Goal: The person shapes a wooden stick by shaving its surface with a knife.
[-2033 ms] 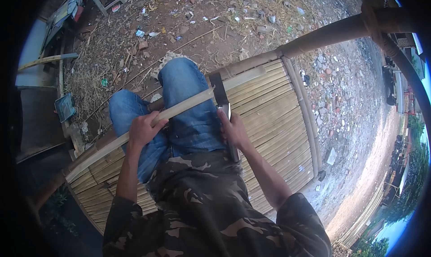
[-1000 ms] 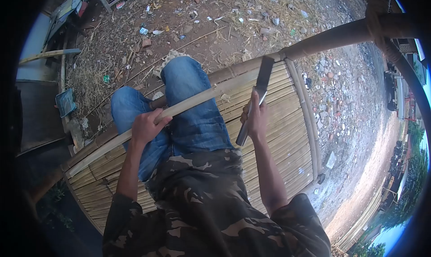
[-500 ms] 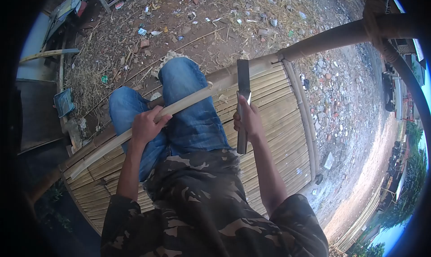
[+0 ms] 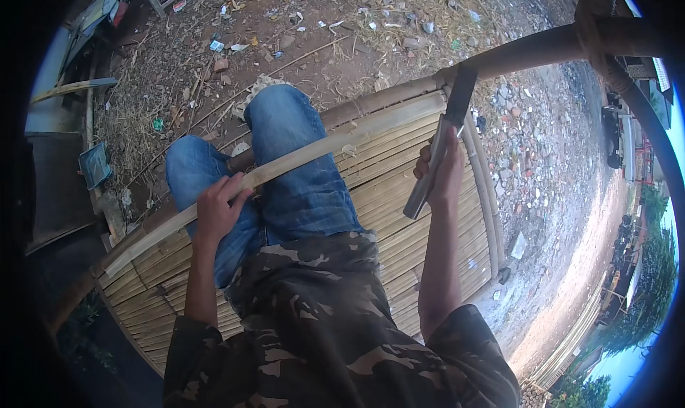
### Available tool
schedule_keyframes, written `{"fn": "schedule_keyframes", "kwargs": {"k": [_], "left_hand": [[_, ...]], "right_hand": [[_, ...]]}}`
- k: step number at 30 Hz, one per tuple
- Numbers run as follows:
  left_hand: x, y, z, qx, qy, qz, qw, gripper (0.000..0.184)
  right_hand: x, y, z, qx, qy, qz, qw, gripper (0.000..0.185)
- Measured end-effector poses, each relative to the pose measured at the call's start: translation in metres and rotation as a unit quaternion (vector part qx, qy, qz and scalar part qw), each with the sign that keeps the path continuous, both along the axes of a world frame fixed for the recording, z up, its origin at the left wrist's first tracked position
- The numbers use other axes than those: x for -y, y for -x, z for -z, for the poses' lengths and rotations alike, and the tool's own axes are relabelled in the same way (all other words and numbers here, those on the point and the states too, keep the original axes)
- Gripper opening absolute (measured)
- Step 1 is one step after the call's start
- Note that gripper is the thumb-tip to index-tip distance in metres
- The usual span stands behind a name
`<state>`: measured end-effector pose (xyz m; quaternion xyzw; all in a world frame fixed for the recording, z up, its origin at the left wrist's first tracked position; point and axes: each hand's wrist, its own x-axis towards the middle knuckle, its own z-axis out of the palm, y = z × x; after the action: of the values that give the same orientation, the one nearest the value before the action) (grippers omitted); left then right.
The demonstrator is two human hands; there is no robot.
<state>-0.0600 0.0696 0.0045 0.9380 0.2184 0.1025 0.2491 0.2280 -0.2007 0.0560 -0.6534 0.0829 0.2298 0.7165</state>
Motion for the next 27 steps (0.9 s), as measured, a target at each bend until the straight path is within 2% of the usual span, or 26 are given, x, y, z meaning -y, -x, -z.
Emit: {"fn": "schedule_keyframes", "kwargs": {"k": [4,6,7,8,10,11,13,14,16,17,18,20,22,24,26,27], "left_hand": [[-0.003,-0.009,0.002,0.013,0.009,0.013,1.0,0.039],[-0.004,-0.009,0.003,0.018,0.004,0.014,1.0,0.041],[-0.005,-0.009,0.002,0.02,0.003,0.013,1.0,0.041],[-0.006,-0.008,0.0,-0.003,0.0,0.015,1.0,0.041],[-0.009,-0.01,-0.001,-0.028,-0.009,0.02,0.999,0.042],[-0.011,-0.01,0.002,-0.012,-0.001,0.017,1.0,0.042],[-0.007,-0.005,0.005,-0.004,0.01,0.013,1.0,0.042],[-0.007,-0.008,0.007,0.004,0.003,0.016,1.0,0.042],[-0.004,-0.01,0.006,0.014,-0.001,0.024,1.0,0.041],[-0.003,-0.012,0.005,-0.002,0.005,0.024,1.0,0.041],[-0.003,-0.015,0.004,-0.017,0.01,0.023,1.0,0.041],[-0.006,-0.009,0.007,0.004,0.0,0.029,1.0,0.041],[-0.003,-0.007,0.008,0.012,0.005,0.02,1.0,0.041],[-0.005,-0.014,0.004,-0.006,0.006,0.02,1.0,0.041],[-0.006,-0.015,0.006,0.009,0.005,0.023,1.0,0.041],[-0.006,-0.015,0.004,0.002,-0.011,0.029,1.0,0.041]], "right_hand": [[0.003,-0.019,-0.009,0.078,-0.074,0.139,0.984,0.043],[-0.01,0.0,0.023,0.063,-0.067,0.152,0.984,0.043],[-0.018,0.025,0.037,-0.017,0.061,-0.031,0.997,0.042],[-0.021,0.05,0.046,-0.096,0.185,-0.214,0.954,0.041],[-0.022,0.07,0.047,-0.198,0.116,-0.256,0.939,0.038],[-0.019,0.053,0.039,-0.174,0.127,-0.246,0.945,0.039],[-0.019,0.03,0.019,-0.108,0.081,-0.09,0.987,0.042],[-0.01,0.017,0.02,-0.04,0.037,-0.056,0.997,0.043],[-0.024,0.028,0.031,0.068,0.038,0.055,0.995,0.045],[-0.03,0.048,0.041,0.044,0.126,-0.053,0.99,0.046],[-0.03,0.067,0.051,-0.075,0.193,-0.264,0.942,0.047],[-0.026,0.07,0.046,-0.158,0.143,-0.269,0.939,0.046],[-0.021,0.042,0.035,-0.12,0.104,-0.188,0.969,0.045],[-0.025,0.031,0.023,-0.007,0.027,-0.031,0.999,0.045],[-0.035,0.057,0.052,-0.003,0.114,-0.044,0.993,0.045],[-0.038,0.075,0.053,-0.1,0.187,-0.273,0.938,0.043]]}}
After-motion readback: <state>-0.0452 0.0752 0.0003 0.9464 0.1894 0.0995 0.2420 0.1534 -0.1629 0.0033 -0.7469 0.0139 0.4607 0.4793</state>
